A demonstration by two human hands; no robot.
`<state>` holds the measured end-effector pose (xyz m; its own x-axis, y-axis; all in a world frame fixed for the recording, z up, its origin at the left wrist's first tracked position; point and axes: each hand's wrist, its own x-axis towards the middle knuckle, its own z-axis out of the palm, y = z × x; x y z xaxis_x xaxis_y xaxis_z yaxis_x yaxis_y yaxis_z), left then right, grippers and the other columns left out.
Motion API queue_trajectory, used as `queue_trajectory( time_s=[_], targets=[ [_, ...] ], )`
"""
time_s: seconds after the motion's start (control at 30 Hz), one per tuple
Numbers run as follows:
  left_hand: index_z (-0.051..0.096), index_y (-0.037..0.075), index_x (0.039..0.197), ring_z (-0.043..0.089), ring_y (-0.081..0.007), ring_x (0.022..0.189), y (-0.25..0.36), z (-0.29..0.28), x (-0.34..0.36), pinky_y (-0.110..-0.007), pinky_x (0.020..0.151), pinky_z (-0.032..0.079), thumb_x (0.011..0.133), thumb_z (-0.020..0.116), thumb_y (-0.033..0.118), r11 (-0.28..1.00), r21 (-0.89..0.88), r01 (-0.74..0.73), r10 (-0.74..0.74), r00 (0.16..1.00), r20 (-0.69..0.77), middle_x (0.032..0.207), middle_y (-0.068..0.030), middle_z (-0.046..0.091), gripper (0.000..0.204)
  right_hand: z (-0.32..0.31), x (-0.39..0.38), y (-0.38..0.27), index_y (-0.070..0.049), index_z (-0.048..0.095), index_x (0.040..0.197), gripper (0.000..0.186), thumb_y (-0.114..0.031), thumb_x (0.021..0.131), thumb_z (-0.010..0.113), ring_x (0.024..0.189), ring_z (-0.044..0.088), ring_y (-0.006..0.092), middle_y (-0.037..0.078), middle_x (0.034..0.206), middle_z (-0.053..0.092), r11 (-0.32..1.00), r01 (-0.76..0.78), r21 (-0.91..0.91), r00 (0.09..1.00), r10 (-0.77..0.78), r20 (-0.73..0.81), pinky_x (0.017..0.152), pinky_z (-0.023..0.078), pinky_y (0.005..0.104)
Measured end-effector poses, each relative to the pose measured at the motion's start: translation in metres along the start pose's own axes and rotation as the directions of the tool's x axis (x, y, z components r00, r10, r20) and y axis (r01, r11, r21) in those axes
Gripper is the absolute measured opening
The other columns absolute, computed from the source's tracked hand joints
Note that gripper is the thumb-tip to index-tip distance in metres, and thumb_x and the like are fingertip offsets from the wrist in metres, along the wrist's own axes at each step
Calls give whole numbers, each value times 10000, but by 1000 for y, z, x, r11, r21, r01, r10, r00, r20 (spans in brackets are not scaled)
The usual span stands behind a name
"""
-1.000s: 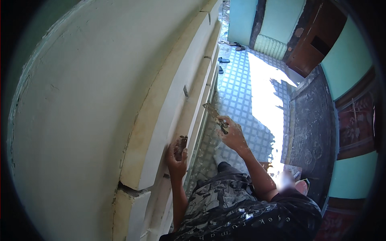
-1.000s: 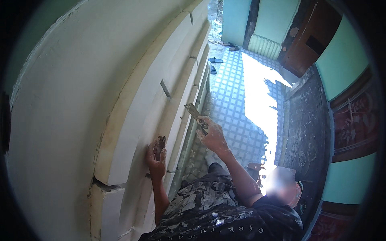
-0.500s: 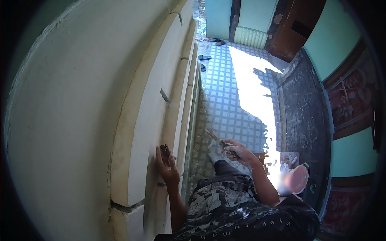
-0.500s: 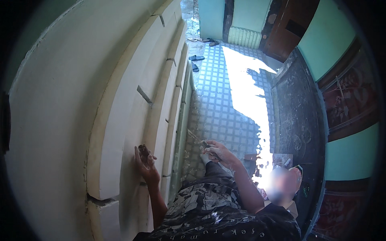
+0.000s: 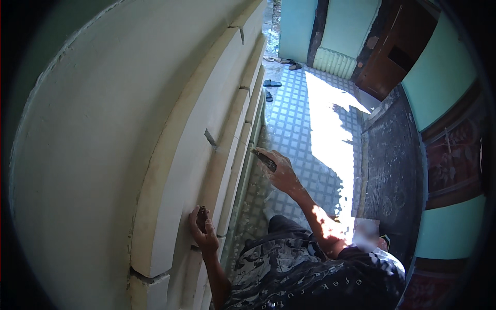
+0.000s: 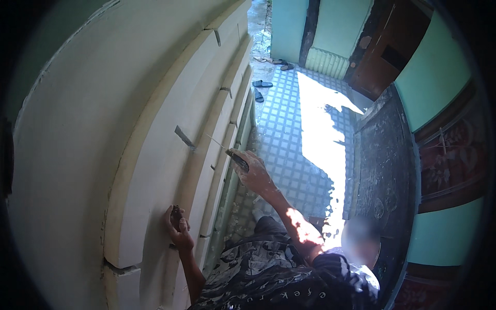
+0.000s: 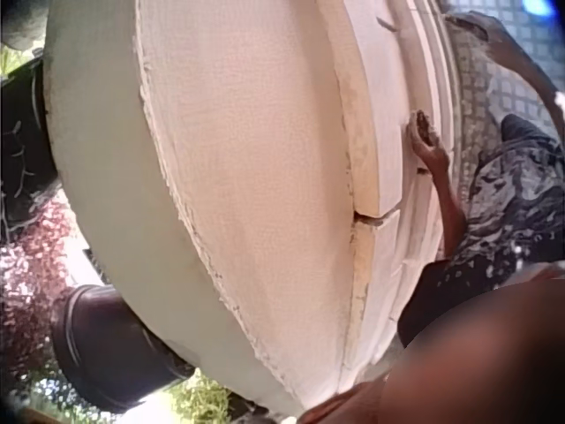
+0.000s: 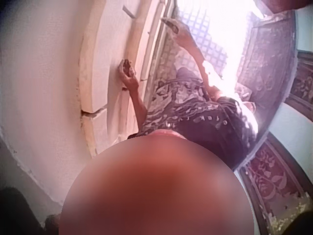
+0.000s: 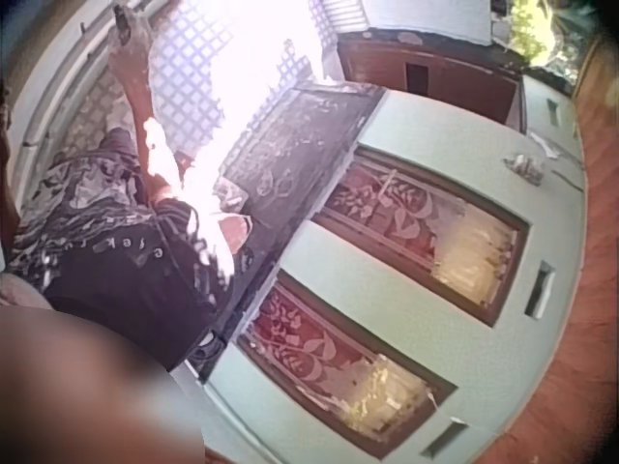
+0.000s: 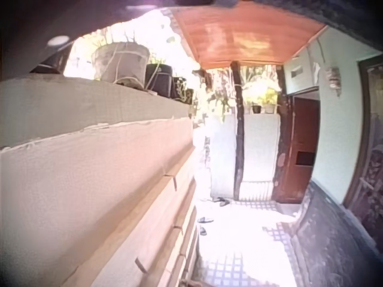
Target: Repairing a cracked area on a wall using a putty knife and filler.
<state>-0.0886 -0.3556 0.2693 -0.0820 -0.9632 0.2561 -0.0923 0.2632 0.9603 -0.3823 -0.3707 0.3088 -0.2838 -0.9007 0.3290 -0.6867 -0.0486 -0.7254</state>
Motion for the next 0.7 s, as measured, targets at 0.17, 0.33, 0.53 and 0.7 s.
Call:
queue_trajectory(
  time_s=[0.17,0.33,0.53,0.7],
  targets=[
    [409,14,1344,452,-64,652,11,5,-2,-186,560,388,871,526,66,983,-144,114,-121,992,-40,985,-66,580,490,-16,5,17,-153,524,1328,439,-207,907,633,1051,611,291,135,1199,621,965,-67,252,923,-36,382,893,475,396],
    [421,42,1351,367,-24,565,38,38,15,-166,508,318,788,629,-36,988,76,132,-113,969,-222,745,34,436,605,-47,0,49,-138,551,1298,397,-227,920,634,878,612,182,95,1024,654,899,-280,338,876,95,472,790,482,342],
    [636,7,1095,306,1,508,38,89,56,-172,485,264,841,623,-15,971,192,144,-140,990,-33,582,88,393,255,-83,-6,104,-84,501,1180,299,-212,930,601,649,569,110,44,774,660,771,-585,249,786,466,406,575,439,263],
    [694,-31,922,487,-32,553,40,150,76,-187,505,387,842,701,60,969,13,247,-247,967,58,653,5,609,121,-102,1,146,-53,507,1128,295,-232,924,622,533,503,51,28,676,623,559,-720,411,694,583,422,465,370,222]
  ],
)
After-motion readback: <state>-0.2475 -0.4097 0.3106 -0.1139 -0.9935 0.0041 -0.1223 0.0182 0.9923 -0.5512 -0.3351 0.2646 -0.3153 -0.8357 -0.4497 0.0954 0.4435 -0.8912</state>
